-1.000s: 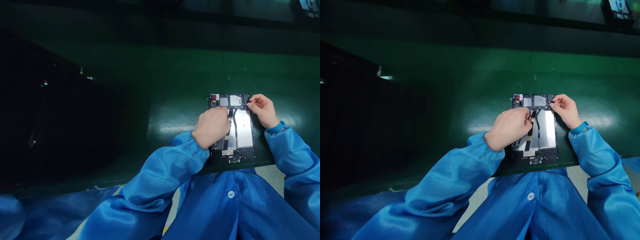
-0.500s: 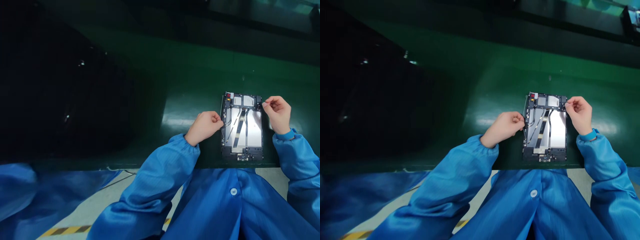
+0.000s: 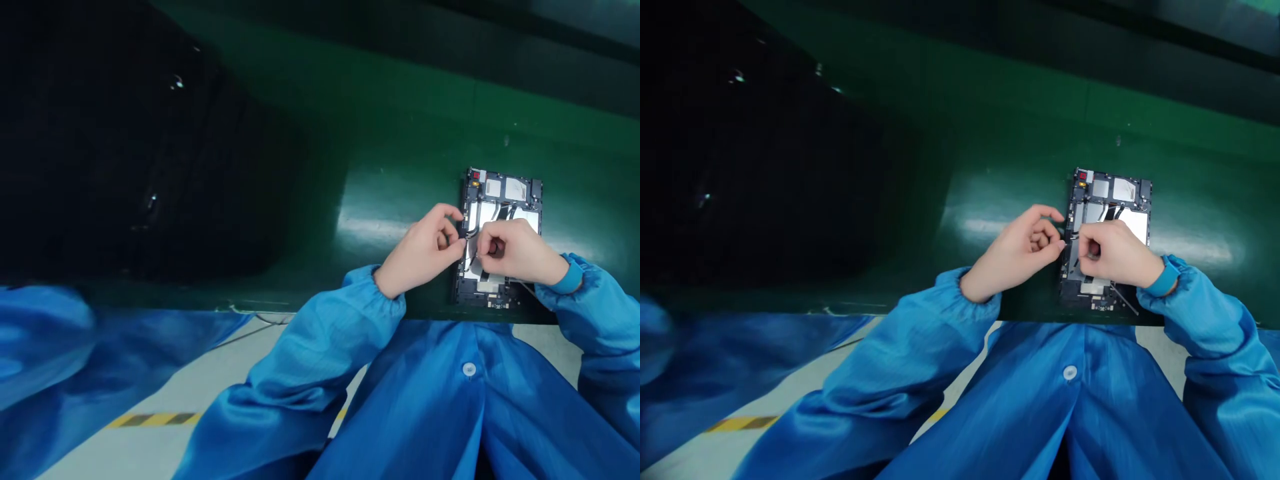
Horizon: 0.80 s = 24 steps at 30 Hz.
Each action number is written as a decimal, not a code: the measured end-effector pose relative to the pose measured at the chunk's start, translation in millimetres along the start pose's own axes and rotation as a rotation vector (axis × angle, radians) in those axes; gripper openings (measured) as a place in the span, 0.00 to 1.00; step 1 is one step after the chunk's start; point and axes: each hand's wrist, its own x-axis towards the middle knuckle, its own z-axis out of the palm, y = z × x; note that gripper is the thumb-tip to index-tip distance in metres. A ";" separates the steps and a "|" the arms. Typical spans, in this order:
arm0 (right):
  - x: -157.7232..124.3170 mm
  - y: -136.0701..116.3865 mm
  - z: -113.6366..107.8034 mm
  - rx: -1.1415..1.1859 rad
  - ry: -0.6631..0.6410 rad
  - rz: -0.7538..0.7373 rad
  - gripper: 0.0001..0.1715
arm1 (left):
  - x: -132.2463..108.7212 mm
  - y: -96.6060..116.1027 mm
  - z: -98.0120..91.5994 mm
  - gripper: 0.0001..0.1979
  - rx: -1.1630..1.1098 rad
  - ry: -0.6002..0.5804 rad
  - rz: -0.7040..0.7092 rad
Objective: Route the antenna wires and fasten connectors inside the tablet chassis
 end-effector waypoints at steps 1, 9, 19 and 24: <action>-0.1 2.3 -1.4 -0.024 -0.008 -0.019 0.11 | -0.6 -6.7 3.4 0.16 -0.011 0.010 -0.042; 19.7 22.6 0.5 -0.163 0.033 -0.276 0.09 | -2.3 -22.6 10.3 0.15 -0.216 -0.130 -0.229; 29.5 31.5 -3.5 -0.122 0.042 -0.284 0.07 | 2.8 -14.4 19.1 0.15 -0.256 -0.011 -0.336; 35.3 35.0 -3.7 -0.090 0.059 -0.289 0.06 | 11.3 -11.3 15.4 0.15 -0.299 0.024 -0.349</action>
